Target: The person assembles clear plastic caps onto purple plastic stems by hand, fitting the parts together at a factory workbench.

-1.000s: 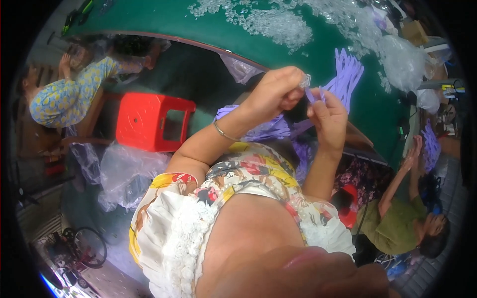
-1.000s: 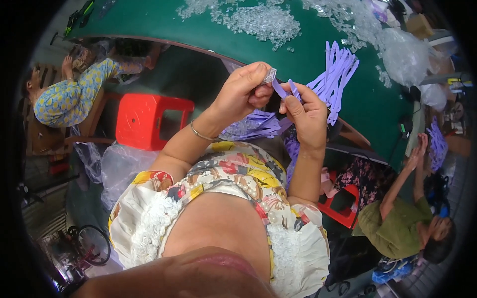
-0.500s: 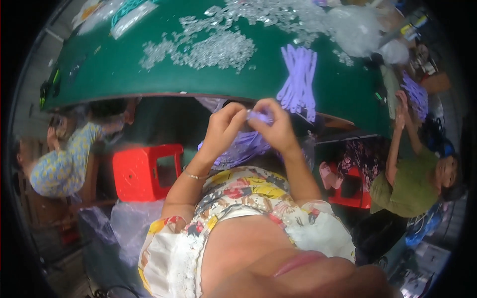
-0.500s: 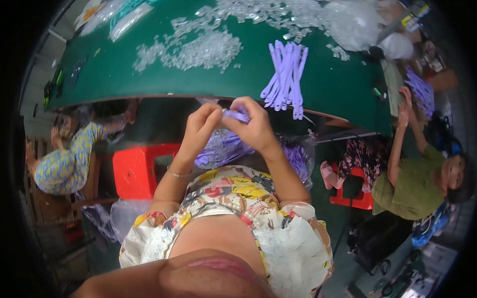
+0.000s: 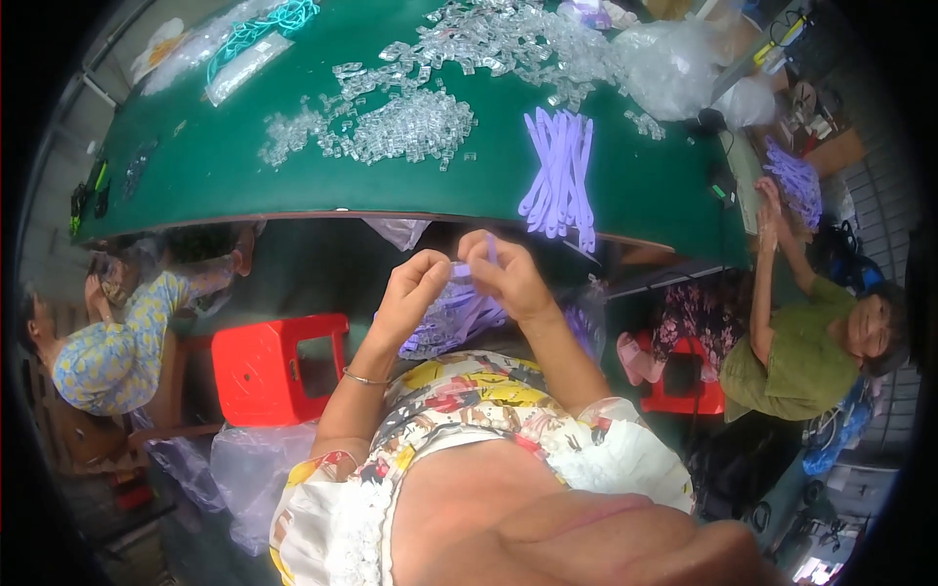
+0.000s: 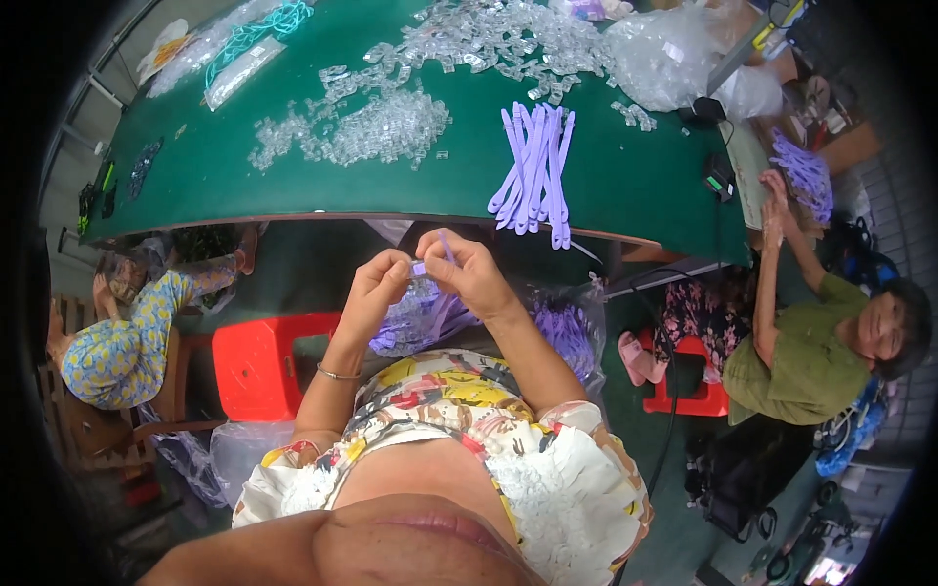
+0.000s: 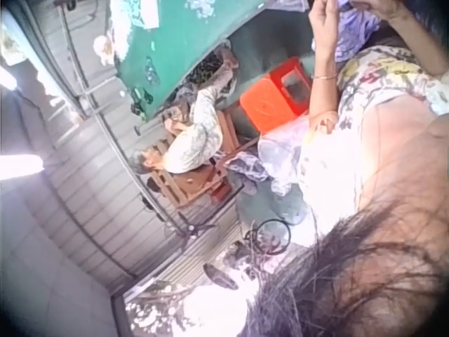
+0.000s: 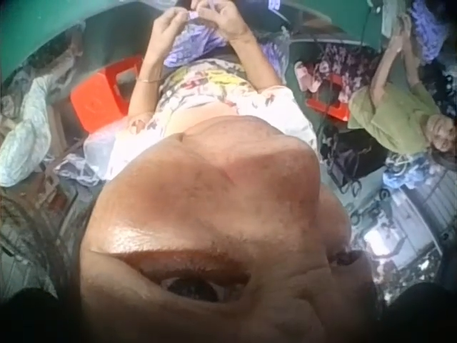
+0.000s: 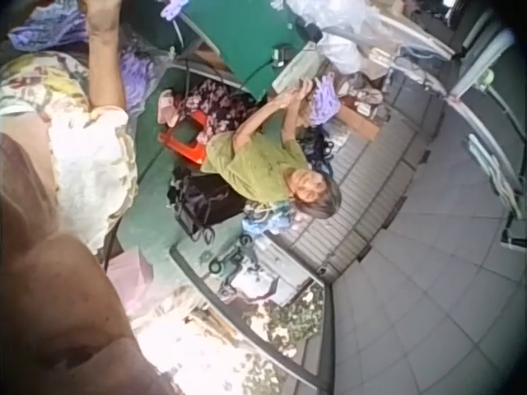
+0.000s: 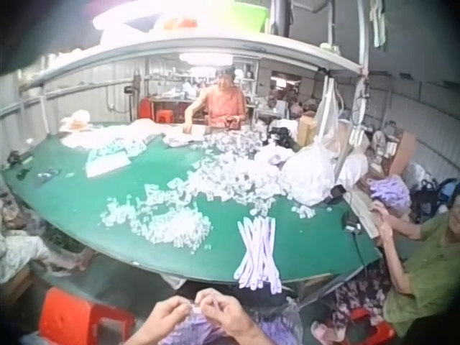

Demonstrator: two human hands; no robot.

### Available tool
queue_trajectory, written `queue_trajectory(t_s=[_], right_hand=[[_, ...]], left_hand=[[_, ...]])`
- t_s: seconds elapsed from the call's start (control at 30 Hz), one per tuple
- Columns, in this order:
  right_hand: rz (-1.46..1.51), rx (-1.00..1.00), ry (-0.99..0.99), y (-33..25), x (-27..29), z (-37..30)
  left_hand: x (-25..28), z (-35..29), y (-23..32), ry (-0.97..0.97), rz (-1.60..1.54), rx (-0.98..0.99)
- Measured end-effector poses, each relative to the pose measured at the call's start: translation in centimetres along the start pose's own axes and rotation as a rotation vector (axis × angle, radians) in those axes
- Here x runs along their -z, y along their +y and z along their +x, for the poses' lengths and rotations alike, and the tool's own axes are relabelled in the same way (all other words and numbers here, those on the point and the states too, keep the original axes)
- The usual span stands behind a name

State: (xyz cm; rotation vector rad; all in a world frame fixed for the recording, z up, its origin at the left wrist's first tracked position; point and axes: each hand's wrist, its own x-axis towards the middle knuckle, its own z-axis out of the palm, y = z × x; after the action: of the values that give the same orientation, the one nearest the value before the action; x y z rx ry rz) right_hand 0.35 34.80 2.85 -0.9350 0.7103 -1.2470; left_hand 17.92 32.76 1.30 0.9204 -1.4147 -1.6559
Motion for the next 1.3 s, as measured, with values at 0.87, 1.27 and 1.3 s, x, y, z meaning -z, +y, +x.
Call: queue_trajectory(t_s=[0.87,1.27,1.3], right_hand=[[-0.204,0.078,-0.097,0.3,-2.0,-0.1],[-0.347,0.275,-0.145,0.0,-1.1,-1.2],[-0.347,0.278,-0.147,0.0,-1.3,-1.3]], left_hand=[[-0.3,-0.5,0.9,-0.077,-0.71,-0.006],[-1.0,-2.4,3.5,-0.133,-0.46,0.03],[-0.9,-2.5,3.6,-0.153,-0.487,0.03]])
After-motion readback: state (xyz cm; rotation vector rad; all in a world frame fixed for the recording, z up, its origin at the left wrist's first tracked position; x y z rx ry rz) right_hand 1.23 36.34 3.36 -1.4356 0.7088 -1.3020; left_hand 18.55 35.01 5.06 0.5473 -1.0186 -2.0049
